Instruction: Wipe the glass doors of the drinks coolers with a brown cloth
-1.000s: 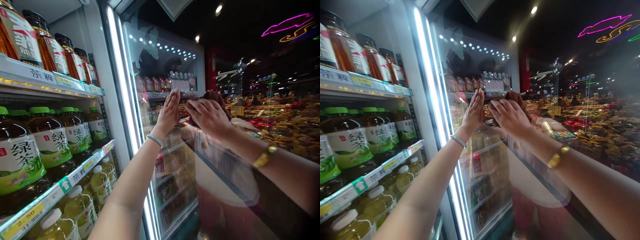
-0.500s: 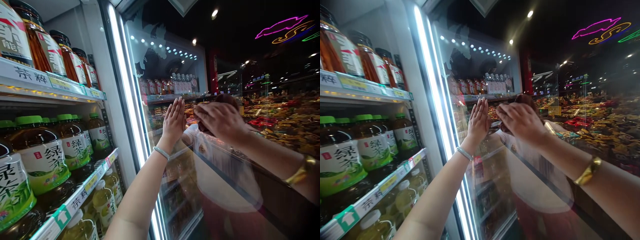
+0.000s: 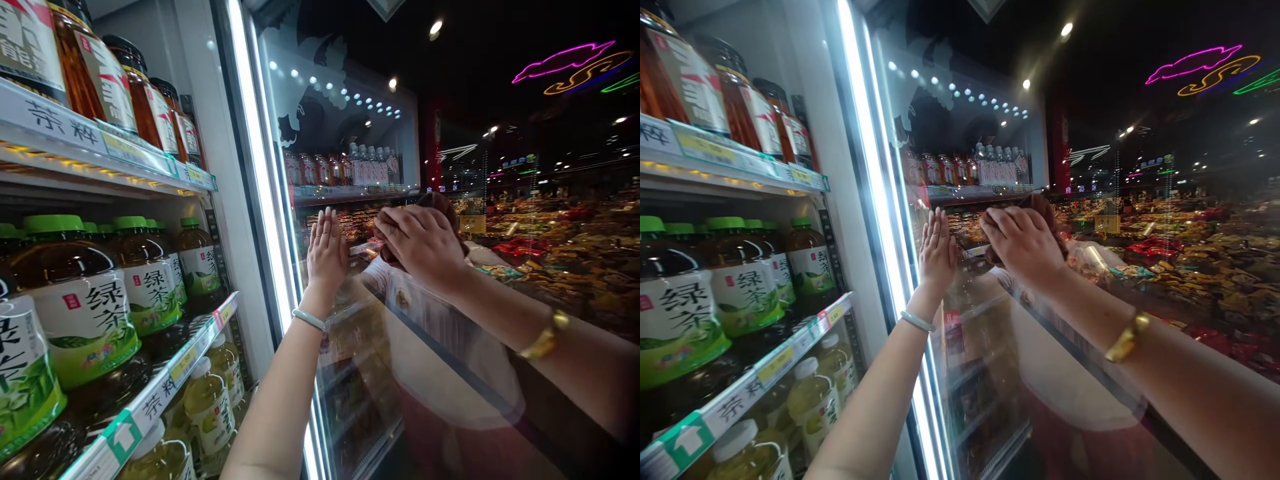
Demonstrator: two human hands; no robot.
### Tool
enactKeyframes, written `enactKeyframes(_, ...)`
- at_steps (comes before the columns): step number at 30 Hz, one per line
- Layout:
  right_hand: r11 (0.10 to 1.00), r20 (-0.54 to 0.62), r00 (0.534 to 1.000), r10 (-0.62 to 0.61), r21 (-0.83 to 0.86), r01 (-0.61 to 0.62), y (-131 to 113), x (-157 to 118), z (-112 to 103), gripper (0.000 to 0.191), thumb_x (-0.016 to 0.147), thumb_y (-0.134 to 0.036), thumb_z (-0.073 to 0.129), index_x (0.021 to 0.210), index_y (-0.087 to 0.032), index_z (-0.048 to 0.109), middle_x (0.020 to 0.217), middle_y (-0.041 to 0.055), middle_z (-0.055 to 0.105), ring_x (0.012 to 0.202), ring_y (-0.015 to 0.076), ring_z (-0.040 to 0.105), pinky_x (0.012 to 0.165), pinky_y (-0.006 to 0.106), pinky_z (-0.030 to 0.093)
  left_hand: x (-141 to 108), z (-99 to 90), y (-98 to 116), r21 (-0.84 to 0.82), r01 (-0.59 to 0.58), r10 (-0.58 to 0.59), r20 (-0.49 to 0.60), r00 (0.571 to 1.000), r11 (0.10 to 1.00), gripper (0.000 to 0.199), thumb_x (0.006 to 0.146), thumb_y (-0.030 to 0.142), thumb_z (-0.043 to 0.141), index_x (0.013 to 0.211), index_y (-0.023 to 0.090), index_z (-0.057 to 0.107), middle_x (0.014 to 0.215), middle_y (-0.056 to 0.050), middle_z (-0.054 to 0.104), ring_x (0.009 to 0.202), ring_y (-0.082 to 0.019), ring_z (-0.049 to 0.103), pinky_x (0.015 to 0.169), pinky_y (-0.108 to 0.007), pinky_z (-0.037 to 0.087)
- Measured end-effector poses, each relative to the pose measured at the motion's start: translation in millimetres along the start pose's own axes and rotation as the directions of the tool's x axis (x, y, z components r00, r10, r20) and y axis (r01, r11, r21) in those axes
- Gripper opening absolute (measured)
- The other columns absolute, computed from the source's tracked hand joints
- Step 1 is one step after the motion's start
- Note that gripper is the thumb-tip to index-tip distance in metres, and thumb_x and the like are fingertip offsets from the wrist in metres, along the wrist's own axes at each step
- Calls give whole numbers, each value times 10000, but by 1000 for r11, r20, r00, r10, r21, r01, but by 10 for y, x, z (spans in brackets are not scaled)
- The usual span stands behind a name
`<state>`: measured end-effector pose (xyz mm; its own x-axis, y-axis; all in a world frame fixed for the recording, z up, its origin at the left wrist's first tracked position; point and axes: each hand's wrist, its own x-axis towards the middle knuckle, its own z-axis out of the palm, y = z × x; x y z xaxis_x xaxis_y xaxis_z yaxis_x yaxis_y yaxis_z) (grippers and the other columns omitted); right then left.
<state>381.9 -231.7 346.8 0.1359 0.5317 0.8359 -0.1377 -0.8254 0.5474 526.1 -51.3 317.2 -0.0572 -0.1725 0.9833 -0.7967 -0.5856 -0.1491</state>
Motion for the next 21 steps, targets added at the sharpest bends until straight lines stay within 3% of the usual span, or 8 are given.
enactKeyframes(2, 983, -2, 984, 180, 47, -180, -232, 219, 111, 458, 1025, -182, 445, 1470, -145, 546, 1471, 141, 601, 1309, 312, 514, 1090, 498, 417, -28, -11, -63, -71, 28, -30, -27, 999, 997, 574, 1100, 308, 282, 1658, 176, 257, 1710, -122, 325, 1622, -213, 196, 1341, -493, 204)
enactKeyframes(3, 980, 8, 981, 195, 47, -195, -394, 313, 182, 476, 1031, -189, 422, 1492, -126, 521, 1503, 150, 573, 1333, 324, 501, 1090, 500, 422, -36, -23, -91, -128, 42, -48, -49, 998, 991, 562, 1106, 320, 271, 1652, 185, 279, 1703, -117, 343, 1616, -205, 221, 1340, -482, 210)
enactKeyframes(7, 994, 45, 999, 19, 111, -24, -935, 209, 356, 434, 1029, -204, 422, 1423, -201, 603, 1534, 55, 574, 1375, 250, 497, 1181, 428, 386, -168, -120, -157, -367, 123, -175, -112, 978, 922, 547, 1122, 373, 214, 1628, 217, 352, 1679, -89, 406, 1579, -177, 329, 1323, -404, 273)
enactKeyframes(9, 984, 63, 992, -112, 149, 101, -982, -76, 306, 407, 1026, -227, 457, 1396, -214, 624, 1558, 20, 555, 1406, 229, 480, 1210, 399, 367, -346, -167, -151, -368, 117, -158, -83, 984, 923, 550, 1123, 380, 209, 1634, 223, 341, 1688, -88, 385, 1589, -193, 309, 1331, -429, 249)
enactKeyframes(11, 982, 29, 991, -129, 144, 124, -912, -305, 221, 405, 1020, -242, 501, 1408, -250, 617, 1538, -3, 577, 1383, 214, 506, 1185, 393, 387, -581, -176, -120, -306, 91, -104, -26, 994, 948, 547, 1122, 369, 235, 1650, 239, 292, 1709, -86, 334, 1607, -209, 257, 1344, -469, 191)
enactKeyframes(14, 993, 6, 999, 32, 109, -33, -865, -340, 187, 444, 1009, -247, 539, 1450, -272, 588, 1502, 19, 612, 1324, 232, 553, 1133, 426, 416, -931, -114, -38, -242, 137, -140, 2, 990, 961, 549, 1120, 349, 247, 1662, 266, 242, 1730, -71, 274, 1626, -203, 176, 1352, -477, 133)
enactKeyframes(17, 986, 18, 988, 151, 72, -152, -1057, -249, 255, 435, 1014, -272, 521, 1440, -250, 609, 1505, 37, 609, 1311, 251, 574, 1115, 442, 437, -1181, -26, 70, -238, 230, -244, -31, 969, 943, 550, 1118, 344, 214, 1664, 277, 236, 1724, -59, 299, 1628, -188, 165, 1357, -472, 102)
enactKeyframes(21, 998, 88, 996, -9, 63, 4, -1235, -582, 165, 388, 1021, -336, 493, 1361, -405, 666, 1529, -96, 577, 1384, 166, 547, 1152, 349, 459, -1387, 14, 260, -236, 311, -325, -23, 945, 921, 563, 1113, 370, 200, 1670, 291, 214, 1741, -49, 248, 1629, -197, 167, 1358, -479, 98)
